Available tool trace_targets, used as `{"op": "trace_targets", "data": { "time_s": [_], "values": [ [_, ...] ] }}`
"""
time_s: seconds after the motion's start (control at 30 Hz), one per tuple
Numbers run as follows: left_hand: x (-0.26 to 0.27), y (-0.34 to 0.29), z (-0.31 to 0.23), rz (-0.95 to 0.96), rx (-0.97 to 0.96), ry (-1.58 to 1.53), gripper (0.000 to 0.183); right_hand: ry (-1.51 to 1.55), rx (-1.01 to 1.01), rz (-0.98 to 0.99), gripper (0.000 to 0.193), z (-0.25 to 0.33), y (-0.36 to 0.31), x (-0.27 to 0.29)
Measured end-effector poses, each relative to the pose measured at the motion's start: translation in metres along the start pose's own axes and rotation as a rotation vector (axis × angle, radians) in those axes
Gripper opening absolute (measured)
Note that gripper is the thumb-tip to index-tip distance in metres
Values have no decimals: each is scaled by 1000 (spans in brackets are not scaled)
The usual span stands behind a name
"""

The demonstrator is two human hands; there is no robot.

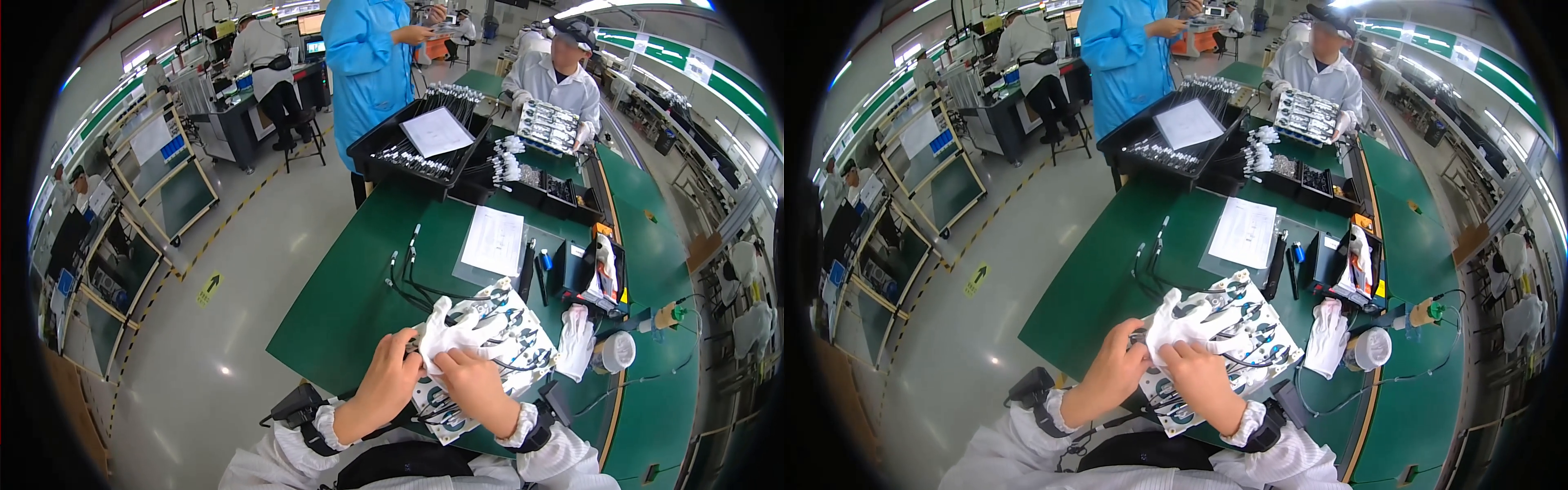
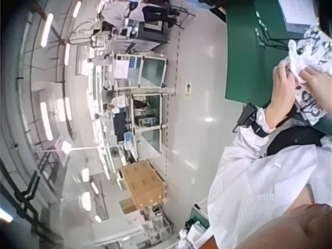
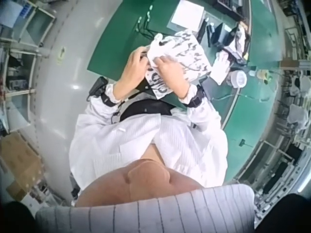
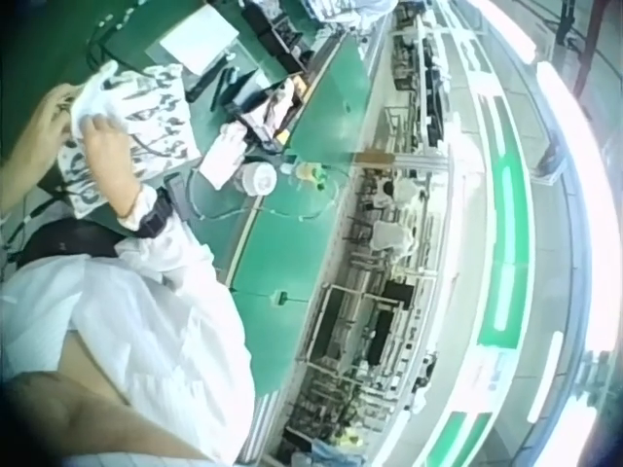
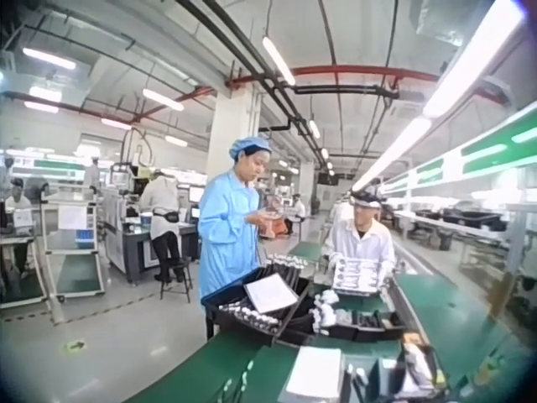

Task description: The person uses a wrench to tighten a bolt on a battery module, marks it with a pen, and wipes it with a cloth. Then, they apply adhesive using a dispenser before turning the module over.

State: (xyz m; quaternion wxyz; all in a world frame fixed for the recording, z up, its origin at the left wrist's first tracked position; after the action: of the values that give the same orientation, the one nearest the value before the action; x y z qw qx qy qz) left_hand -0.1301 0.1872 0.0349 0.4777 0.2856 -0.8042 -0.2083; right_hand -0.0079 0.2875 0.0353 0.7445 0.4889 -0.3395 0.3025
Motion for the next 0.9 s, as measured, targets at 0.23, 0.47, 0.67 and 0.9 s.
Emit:
{"op": "trace_targets", "data": {
  "time_s": [0.23, 0.47, 0.67, 0.9],
  "values": [
    [-6, 2, 3, -69, 160, 2, 16, 144, -278, -16, 14, -9, -1, -9],
    [21, -20, -24, -191, 157, -44, 14, 496, -616, -334, 8, -50, -6, 110],
    [9, -27, -48, -2, 86, 60, 10, 333, -129, -122, 25, -18, -21, 76],
    [8, -27, -48, 99, 38, 94, 11, 347, 82, 103, 19, -22, -25, 31]
  ]
}}
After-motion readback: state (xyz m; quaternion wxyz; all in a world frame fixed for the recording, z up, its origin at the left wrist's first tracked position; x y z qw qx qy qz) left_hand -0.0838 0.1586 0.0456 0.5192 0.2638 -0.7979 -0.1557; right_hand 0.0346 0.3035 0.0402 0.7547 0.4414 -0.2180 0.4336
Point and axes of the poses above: each hand's wrist, its own y-axis towards the middle knuckle, its own x-axis out of the back of the hand, z = x × y, the point moved 1 cm from there along y, towards the middle knuckle, and after that the axes turned 14 degrees about -z, right-handed, at the moved point
